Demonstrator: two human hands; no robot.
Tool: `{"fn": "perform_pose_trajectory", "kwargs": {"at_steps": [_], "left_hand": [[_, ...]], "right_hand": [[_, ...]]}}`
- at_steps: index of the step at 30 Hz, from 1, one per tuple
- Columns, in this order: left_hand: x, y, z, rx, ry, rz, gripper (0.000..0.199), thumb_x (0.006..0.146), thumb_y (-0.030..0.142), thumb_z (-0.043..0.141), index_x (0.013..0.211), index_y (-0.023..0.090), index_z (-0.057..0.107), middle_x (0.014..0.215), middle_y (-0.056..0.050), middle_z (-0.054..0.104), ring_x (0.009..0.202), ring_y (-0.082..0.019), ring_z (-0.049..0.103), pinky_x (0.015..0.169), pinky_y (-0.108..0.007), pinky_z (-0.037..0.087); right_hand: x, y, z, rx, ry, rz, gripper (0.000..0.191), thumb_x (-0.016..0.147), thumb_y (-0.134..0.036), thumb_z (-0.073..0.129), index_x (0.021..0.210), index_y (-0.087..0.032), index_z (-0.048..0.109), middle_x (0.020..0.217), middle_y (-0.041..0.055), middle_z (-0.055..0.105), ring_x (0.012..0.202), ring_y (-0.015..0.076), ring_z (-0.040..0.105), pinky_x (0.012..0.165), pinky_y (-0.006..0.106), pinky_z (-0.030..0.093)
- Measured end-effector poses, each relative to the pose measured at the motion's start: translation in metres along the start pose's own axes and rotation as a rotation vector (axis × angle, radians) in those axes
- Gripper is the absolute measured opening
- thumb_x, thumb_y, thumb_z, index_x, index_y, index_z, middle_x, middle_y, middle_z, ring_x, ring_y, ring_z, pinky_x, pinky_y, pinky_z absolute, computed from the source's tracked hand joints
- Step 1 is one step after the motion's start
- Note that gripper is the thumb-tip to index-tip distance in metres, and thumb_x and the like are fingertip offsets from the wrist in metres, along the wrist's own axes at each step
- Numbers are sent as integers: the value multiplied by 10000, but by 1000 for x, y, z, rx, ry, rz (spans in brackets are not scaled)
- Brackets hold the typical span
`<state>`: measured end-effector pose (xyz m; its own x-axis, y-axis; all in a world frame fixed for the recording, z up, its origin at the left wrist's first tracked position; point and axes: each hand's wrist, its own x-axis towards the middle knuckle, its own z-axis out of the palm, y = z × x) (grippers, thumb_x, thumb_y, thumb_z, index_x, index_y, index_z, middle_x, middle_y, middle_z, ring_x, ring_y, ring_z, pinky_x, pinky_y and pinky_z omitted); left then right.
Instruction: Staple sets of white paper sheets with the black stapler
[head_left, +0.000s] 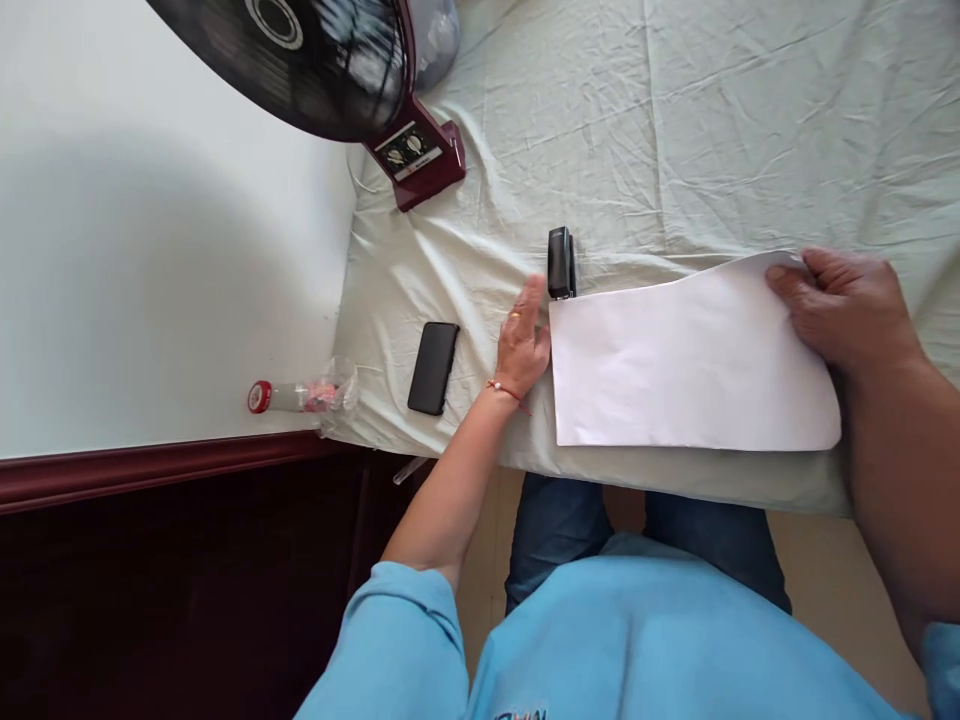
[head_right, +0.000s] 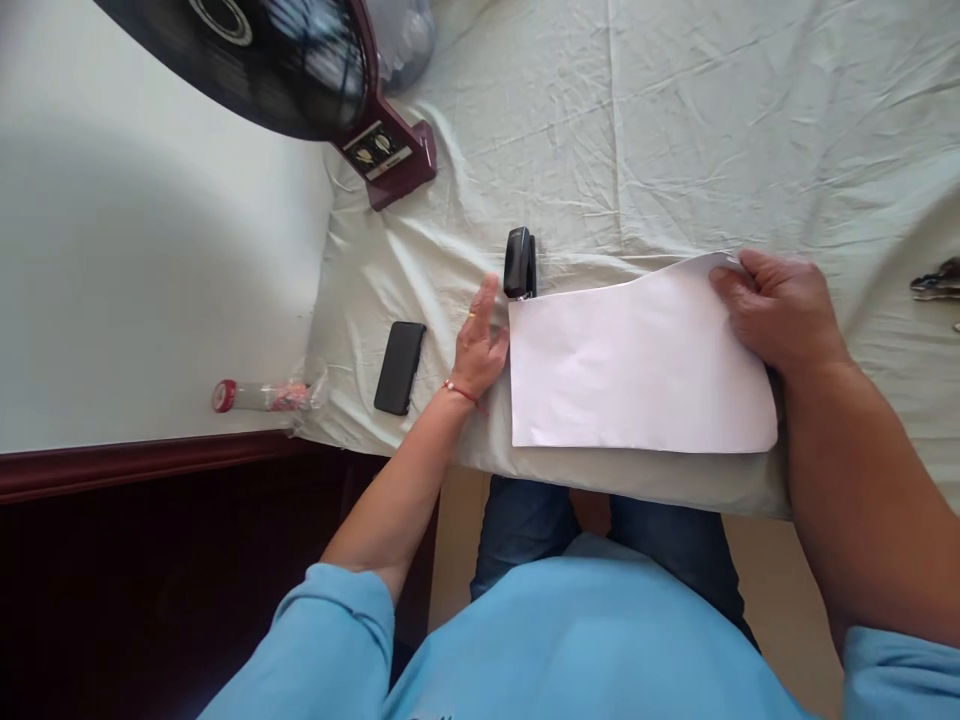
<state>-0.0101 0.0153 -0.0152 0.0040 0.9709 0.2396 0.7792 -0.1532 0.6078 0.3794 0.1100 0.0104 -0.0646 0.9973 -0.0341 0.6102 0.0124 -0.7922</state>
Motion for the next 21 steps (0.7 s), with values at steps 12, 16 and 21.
{"fn": "perform_pose_trajectory", "kwargs": {"at_steps": [12, 16, 21], "left_hand": [[57, 33, -6, 71, 176, -269, 690, 913, 621, 788, 1494, 290, 619, 1064, -110, 738, 966, -275, 680, 934, -402, 565], [93, 24, 22, 93, -24, -231, 577, 813, 313, 909, 1364, 299, 737, 870, -63, 722, 944, -298, 704, 934, -403, 573], [78, -2, 9, 216, 42, -329, 445, 873, 192, 777, 1301, 311, 768, 849, -72, 746, 914, -310, 730, 932, -428, 568]], "right_hand": [[-6, -24, 2, -143, -101, -10, 348, 943, -309, 638, 682, -187, 443, 593, -23, 394, 638, 99, 356, 679, 318, 298], [-6, -21, 2, -118, -101, 18, 340, 939, -336, 638, 698, -186, 451, 632, -24, 398, 654, 98, 361, 678, 310, 300], [-8, -21, 3, -128, -107, -10, 372, 948, -372, 622, 700, -183, 420, 637, -24, 380, 657, 94, 352, 687, 304, 299]]}}
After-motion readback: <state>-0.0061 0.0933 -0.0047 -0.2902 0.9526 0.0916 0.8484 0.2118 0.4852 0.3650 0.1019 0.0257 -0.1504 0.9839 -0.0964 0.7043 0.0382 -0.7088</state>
